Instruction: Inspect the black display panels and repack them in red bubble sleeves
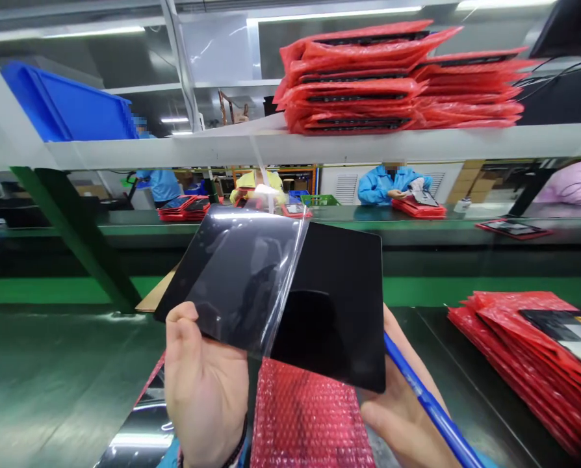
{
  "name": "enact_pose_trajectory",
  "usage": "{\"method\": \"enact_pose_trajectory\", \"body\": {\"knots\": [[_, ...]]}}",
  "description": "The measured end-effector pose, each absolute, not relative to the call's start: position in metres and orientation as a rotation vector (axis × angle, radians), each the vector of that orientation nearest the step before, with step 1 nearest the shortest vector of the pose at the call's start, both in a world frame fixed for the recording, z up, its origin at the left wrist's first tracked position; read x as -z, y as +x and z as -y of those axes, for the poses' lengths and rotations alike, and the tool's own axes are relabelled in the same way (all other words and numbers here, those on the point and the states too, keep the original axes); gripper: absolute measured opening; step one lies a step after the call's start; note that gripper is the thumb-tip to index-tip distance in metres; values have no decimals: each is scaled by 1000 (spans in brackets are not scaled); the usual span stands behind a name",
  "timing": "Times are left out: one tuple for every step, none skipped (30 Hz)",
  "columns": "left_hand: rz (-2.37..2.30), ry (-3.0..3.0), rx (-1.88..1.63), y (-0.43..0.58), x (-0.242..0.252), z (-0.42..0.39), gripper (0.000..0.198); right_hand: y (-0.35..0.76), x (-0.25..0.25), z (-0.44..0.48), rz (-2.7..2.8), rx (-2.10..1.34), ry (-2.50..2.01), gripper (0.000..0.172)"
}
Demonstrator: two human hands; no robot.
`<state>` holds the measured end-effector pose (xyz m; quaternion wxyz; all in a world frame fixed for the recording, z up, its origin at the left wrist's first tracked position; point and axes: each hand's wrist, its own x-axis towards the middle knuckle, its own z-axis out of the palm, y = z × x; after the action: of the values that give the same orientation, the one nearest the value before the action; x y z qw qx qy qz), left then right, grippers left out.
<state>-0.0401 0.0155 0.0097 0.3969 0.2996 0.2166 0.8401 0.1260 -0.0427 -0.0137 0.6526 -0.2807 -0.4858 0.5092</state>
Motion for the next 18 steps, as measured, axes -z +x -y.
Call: {"method": "enact_pose_trajectory", "body": {"knots": [[-553,760,-2123,-41,-10,-15,11,125,16,43,1111,-1180,-624,88],[-558,758,-2113,-42,-10,-16,11,124,18,43,1107,-1209,-616,92],[-561,754,-2106,-43,-10,-16,11,123,20,43,1096,-1239,-615,95],[-562,751,-2102,-44,-10,-17,11,122,22,43,1083,-1267,-625,96],[-561,749,-2102,-45,-9,-17,11,121,24,44,1069,-1282,-638,97],[-560,744,-2099,-46,-9,-18,11,120,25,45,1061,-1286,-645,96],[-559,733,-2097,-47,-9,-18,10,120,26,46,1058,-1282,-647,94],[-558,715,-2093,-48,-8,-19,10,119,25,47,1063,-1275,-644,91],[-559,696,-2086,-49,-8,-19,10,119,24,48,1079,-1267,-637,87],[-563,678,-2072,-50,-8,-20,10,120,23,49,1106,-1260,-627,83],[-568,664,-2053,-51,-9,-20,10,120,21,50,1138,-1252,-616,79],[-573,652,-2038,-52,-9,-20,9,120,19,50,1165,-1241,-610,76],[-580,640,-2028,-52,-10,-20,9,121,18,51,1182,-1229,-606,74],[-586,630,-2018,-52,-11,-21,8,121,17,51,1189,-1220,-602,73],[-590,620,-2017,-52,-13,-21,7,120,16,50,1184,-1217,-594,73],[-589,611,-2022,-52,-14,-22,7,120,16,50,1173,-1220,-575,73],[-586,610,-2022,-52,-14,-23,7,119,17,50,1161,-1230,-547,73],[-581,616,-2020,-53,-14,-24,7,117,18,49,1151,-1246,-514,70]]}}
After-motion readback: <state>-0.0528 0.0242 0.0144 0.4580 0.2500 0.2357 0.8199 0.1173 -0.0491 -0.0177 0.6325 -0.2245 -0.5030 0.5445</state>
